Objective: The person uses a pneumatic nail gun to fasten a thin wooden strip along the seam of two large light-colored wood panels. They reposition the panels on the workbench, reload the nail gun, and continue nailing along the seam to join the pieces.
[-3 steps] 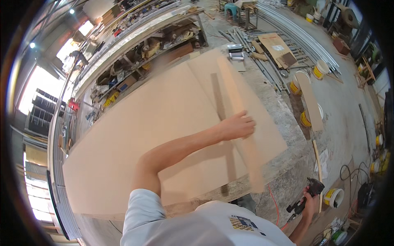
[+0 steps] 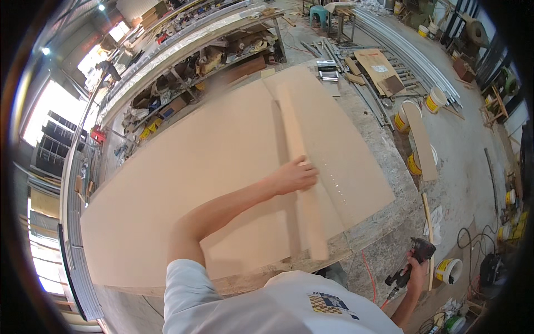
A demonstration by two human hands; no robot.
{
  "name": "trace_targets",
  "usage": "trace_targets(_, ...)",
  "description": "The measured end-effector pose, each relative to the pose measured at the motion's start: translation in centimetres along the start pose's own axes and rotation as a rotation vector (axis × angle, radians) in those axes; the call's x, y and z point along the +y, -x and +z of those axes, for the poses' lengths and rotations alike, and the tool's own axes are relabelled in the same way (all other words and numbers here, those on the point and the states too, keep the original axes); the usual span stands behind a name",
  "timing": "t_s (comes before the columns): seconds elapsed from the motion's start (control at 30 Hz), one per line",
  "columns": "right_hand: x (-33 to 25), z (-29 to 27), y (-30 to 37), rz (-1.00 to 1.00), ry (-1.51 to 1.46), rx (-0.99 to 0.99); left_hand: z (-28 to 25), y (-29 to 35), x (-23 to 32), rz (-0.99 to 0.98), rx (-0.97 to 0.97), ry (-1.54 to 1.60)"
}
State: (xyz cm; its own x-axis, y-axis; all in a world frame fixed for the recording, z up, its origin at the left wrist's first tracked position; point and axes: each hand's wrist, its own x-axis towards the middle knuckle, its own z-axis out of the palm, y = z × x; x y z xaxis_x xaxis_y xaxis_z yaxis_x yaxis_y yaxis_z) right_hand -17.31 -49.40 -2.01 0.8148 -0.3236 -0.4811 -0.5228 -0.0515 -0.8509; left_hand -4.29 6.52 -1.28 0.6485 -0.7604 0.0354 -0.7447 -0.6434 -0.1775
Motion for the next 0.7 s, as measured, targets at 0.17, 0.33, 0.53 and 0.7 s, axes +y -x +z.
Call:
trace_targets(0.17,1.0,7.2,6.9,0.007,0.015,-0.130,4.9,18.3,0.2,-0.350,-0.355,0.202)
trace_targets(0.33,2.2,11.7,11.7,-0.028,0.011,-0.172,9.9,23.9,5.4,-0.808,-0.046,0.385)
trace_targets(0.53,3.5,15.3,15.8,-0.015,0.046,-0.187,12.0,19.3,8.7,-1.220,0.277,0.360)
trace_targets(0.7,4.0,16.7,16.0,-0.005,0.064,-0.223,15.0,18.3,2.3,-1.306,0.337,0.273)
